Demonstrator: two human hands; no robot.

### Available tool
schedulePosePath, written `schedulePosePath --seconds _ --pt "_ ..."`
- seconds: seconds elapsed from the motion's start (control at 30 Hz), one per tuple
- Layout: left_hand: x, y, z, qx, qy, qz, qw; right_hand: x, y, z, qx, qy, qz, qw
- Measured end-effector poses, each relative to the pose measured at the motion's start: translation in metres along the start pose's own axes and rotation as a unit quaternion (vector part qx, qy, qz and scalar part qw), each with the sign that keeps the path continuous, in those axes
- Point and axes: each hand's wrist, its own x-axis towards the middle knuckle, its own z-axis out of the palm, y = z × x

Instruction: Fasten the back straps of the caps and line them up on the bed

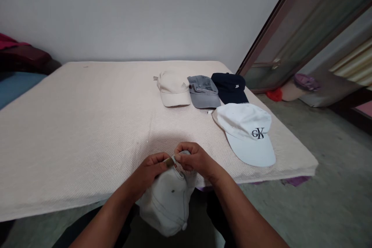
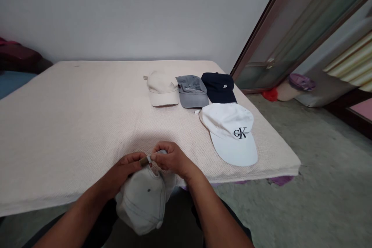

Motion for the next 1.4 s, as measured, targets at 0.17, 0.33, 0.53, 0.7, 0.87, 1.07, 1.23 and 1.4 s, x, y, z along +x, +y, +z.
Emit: schedulePosePath --seconds 0.17,0.33,0.53,0.7,0.87,1.07,1.23,1.4 --pt "0.0014 0.0009 0.0026 -0.004 0.002 -0.002 1.000 0.0025 0.0063 0.0023 0.027 0.014 -0.010 1.000" --pt "0.0010 -0.0011 0.0018 -0.001 0.019 -0.001 1.000 0.0023 0.0039 0.0016 0.009 -0.009 0.004 1.000" --pt "-0.0004 -0.0002 0.0020 -0.001 0.018 -0.002 1.000 0.0033 0.0053 0.0027 0.022 0.015 -0.022 0.999" --pt "0.0001 -0.0003 0.0026 -0.001 0.028 0.004 1.000 0.0040 0.0065 0.0042 0.040 0.018 -0.024 0.999" --pt "0.0022 -0.0027 0.0015 0.025 0.028 0.006 0.999 0.0054 0.0063 0.0079 0.064 0.038 -0.044 0.996" --pt "0.0031 -0.0032 0.0015 0.026 0.052 0.020 0.998 0.0053 0.0066 0.0080 0.049 0.039 -0.052 0.997" --pt "0.0021 -0.0022 0.0032 0.024 0.048 0.014 0.998 0.0054 0.0069 0.0057 -0.012 0.040 -0.039 0.998" --pt "0.0013 -0.0011 0.0051 0.024 0.047 0.013 0.999 0.0046 0.0053 0.0048 -0.042 0.039 -0.029 0.998"
